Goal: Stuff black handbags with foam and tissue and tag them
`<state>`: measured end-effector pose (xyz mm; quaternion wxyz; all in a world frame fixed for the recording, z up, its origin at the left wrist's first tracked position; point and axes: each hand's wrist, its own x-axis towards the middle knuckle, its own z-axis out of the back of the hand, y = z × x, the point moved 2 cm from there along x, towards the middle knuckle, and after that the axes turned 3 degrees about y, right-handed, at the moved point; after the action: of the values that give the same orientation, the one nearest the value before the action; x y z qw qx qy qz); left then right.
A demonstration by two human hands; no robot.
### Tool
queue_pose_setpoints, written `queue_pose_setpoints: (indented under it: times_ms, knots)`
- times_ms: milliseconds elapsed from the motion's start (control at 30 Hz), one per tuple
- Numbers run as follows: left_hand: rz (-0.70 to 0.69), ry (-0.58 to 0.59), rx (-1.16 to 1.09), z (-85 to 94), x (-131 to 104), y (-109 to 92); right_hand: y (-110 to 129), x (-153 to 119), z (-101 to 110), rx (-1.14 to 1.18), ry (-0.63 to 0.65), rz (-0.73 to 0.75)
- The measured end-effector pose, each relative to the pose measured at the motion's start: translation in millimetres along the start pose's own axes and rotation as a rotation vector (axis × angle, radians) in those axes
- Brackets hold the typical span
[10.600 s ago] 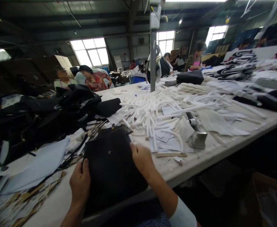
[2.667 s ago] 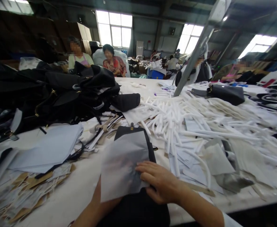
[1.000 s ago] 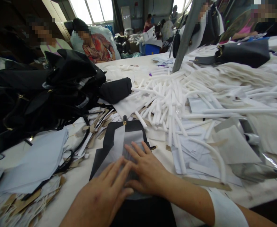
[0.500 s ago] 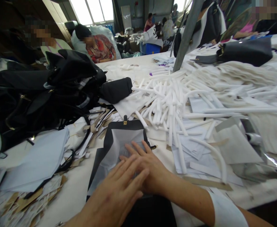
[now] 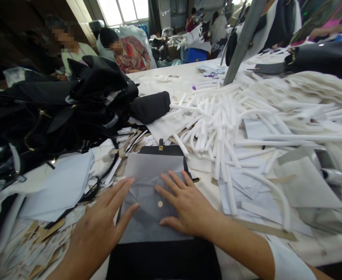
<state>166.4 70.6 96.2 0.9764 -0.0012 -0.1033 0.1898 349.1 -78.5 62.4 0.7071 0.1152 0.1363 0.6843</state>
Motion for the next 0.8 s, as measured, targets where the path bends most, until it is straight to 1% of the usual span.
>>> queue_pose_setpoints:
  times_ms: [100, 200, 300, 367, 400, 467, 533, 567, 633, 700, 800]
  knots:
    - [0.056, -0.016, -0.030, -11.7, 0.0, 0.7, -0.8, -0.7, -1.5, -0.020, -0.016, 0.003]
    - [0.132, -0.049, -0.058, -24.4, -4.6, 7.1, -2.4, -0.9, -2.4, -0.032, -0.018, 0.010]
    - [0.149, -0.051, -0.030, -26.0, -8.7, 9.5, -4.3, -0.9, -1.6, -0.041, -0.009, 0.006]
    - [0.102, -0.078, 0.012, -20.4, -9.2, 4.8, -4.9, -0.6, -0.4, -0.049, 0.004, -0.001]
    - [0.049, -0.102, 0.025, -17.1, -8.3, 0.1, -4.9, -0.3, 0.3, -0.051, 0.010, -0.005]
    - [-0.114, -0.131, 0.002, -13.0, -4.2, -12.6, -4.5, 0.3, 1.5, -0.048, 0.017, -0.008]
    - [-0.282, -0.101, -0.070, -16.1, 2.7, -25.2, -4.3, 0.9, 2.0, -0.041, 0.019, -0.009]
    - [-0.322, -0.066, -0.101, -20.7, 6.9, -29.5, -4.5, 1.0, 1.9, -0.038, 0.020, -0.007]
    - [-0.313, 0.011, -0.117, -34.1, 15.3, -32.0, -6.0, 1.0, 1.1, -0.037, 0.023, -0.006]
    - [-0.273, 0.070, -0.094, -48.3, 21.0, -27.7, -9.1, 0.6, 0.1, -0.041, 0.026, -0.014]
    - [-0.246, 0.101, -0.080, -60.3, 23.0, -15.9, -15.0, 0.7, -0.3, -0.046, 0.027, -0.028]
